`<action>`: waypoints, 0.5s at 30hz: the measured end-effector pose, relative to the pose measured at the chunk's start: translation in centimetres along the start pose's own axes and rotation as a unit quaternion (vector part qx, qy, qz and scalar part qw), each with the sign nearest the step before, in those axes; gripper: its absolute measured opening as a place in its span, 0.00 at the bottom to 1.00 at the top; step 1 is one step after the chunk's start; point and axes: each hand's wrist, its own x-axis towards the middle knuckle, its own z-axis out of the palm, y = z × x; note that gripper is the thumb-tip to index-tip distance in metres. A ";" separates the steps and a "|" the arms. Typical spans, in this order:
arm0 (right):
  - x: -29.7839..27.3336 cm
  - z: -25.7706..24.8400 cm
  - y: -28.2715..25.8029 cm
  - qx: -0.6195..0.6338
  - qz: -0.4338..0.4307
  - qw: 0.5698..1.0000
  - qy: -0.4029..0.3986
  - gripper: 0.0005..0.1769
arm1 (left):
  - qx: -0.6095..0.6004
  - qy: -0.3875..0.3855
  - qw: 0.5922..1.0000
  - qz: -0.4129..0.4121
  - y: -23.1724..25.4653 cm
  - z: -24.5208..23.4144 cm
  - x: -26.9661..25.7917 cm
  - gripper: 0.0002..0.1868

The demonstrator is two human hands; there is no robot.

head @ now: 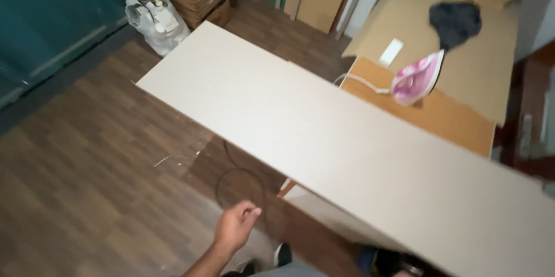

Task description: Applying heat-activated edge banding to a board using an iron and trimming the excess with a utility knife

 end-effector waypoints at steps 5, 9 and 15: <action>8.8 -2.6 -3.5 -0.137 -0.129 0.980 0.065 0.20 | -0.093 0.001 0.994 -0.058 1.1 0.0 -2.1 0.16; 21.9 -1.3 0.3 -0.322 -0.207 0.913 0.142 0.47 | -0.098 0.042 0.990 -0.093 -1.5 -1.8 -1.8 0.17; 21.1 3.8 -8.3 -0.379 -0.210 0.884 0.175 0.36 | -0.181 0.116 0.971 -0.108 -9.9 -6.3 1.1 0.17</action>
